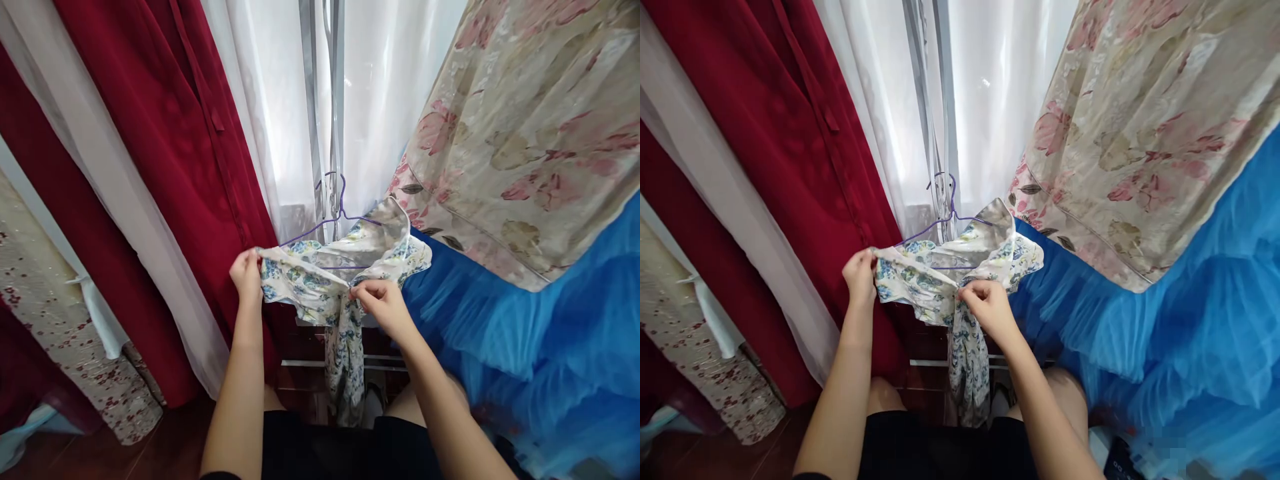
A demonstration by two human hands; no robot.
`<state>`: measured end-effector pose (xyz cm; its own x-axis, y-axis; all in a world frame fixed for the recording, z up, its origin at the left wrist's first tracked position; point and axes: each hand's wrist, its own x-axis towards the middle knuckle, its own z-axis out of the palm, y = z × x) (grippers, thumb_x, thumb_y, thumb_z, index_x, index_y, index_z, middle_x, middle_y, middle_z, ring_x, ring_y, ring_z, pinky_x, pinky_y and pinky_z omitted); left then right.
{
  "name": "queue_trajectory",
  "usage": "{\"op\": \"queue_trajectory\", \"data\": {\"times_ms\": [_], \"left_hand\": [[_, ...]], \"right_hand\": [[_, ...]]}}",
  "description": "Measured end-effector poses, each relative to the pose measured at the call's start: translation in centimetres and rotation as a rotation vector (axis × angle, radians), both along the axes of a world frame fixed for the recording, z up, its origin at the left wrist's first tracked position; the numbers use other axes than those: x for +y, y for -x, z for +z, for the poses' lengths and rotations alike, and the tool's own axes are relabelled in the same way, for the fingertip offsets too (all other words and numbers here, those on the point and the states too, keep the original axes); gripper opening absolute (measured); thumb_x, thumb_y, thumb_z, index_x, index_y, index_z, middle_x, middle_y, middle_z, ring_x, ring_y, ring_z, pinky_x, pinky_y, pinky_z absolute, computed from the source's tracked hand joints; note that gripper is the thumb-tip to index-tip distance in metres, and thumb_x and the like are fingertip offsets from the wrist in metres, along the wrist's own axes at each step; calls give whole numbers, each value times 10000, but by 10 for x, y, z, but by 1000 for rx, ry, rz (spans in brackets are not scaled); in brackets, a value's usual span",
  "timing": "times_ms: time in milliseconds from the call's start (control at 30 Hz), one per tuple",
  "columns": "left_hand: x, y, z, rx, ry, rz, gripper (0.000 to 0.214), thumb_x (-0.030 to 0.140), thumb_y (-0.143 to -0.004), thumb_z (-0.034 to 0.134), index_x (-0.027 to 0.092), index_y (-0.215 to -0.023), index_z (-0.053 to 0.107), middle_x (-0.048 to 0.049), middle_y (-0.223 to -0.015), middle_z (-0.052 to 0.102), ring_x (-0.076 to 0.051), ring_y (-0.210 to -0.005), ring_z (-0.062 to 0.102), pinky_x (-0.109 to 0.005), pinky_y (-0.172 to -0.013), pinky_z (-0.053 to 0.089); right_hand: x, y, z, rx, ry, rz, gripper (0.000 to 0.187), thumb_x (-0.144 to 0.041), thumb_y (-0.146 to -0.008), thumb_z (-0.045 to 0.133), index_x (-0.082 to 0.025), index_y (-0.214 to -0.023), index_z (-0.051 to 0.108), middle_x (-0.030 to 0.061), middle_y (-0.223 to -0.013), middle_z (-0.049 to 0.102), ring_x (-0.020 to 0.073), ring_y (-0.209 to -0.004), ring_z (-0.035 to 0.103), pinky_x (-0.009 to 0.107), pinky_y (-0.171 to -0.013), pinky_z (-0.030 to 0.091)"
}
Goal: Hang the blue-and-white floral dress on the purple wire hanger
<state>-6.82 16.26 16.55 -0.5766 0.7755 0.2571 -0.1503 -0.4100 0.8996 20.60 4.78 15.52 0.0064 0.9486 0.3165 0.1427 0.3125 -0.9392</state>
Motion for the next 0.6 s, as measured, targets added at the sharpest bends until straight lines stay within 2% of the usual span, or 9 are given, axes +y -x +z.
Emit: {"op": "queue_trajectory", "data": {"times_ms": [100, 200, 267, 300, 367, 433, 533, 600], "left_hand": [[-17, -3, -68, -101, 183, -137, 404, 479, -689, 794, 134, -844, 651, -25, -736, 655, -163, -691, 632, -322, -712, 516], [-53, -26, -128, -139, 290, -282, 519, 501, -543, 886, 124, -833, 677, -26, -712, 647, -185, -706, 655, -384, -763, 547], [-77, -44, -151, -167, 314, -387, 553, 530, -531, 904, 130, -843, 686, -23, -718, 649, -198, -764, 681, -415, -850, 557], [-86, -54, -155, -187, 315, -451, 556, 538, -546, 908, 138, -864, 687, -25, -735, 660, -200, -798, 690, -422, -894, 553], [-100, -72, -151, -226, 292, -591, 537, 533, -600, 905, 160, -914, 679, -39, -808, 696, -206, -870, 699, -426, -962, 538], [-109, -89, -134, -213, 227, -705, 481, 511, -673, 884, 173, -941, 671, -56, -901, 720, -214, -934, 697, -422, -999, 522], [-125, -109, -97, -67, 59, -761, 336, 483, -835, 770, 184, -959, 678, -56, -973, 713, -208, -985, 672, -369, -1009, 501], [-141, -122, -74, 72, -43, -769, 272, 454, -910, 696, 185, -949, 687, -57, -977, 693, -202, -977, 651, -328, -962, 502]], "right_hand": [[-18, 6, -16, 133, 33, 5, 275, -366, -815, 658, -152, -653, 719, -23, -468, 504, 117, -465, 428, 258, -494, 302], [-36, -6, -44, 382, 116, -130, 279, -391, -779, 699, -147, -644, 715, -28, -453, 471, 103, -448, 386, 255, -474, 280], [-46, -24, -66, 588, 176, -262, 268, -402, -728, 728, -145, -652, 708, -49, -447, 415, 85, -430, 332, 247, -445, 256], [-50, -35, -77, 681, 194, -321, 255, -397, -701, 738, -149, -660, 700, -62, -452, 388, 79, -423, 313, 242, -430, 258], [-54, -57, -95, 812, 202, -401, 217, -375, -658, 740, -170, -678, 672, -84, -467, 345, 76, -408, 297, 236, -402, 277], [-56, -72, -107, 875, 183, -482, 185, -353, -638, 721, -195, -699, 647, -88, -483, 353, 84, -400, 317, 234, -387, 305], [-55, -77, -116, 871, 156, -636, 182, -364, -663, 688, -212, -758, 657, -37, -560, 522, 119, -468, 470, 242, -440, 405], [-56, -68, -114, 731, 123, -683, 180, -385, -721, 688, -213, -777, 678, 14, -686, 648, 160, -603, 591, 267, -538, 480]]}}
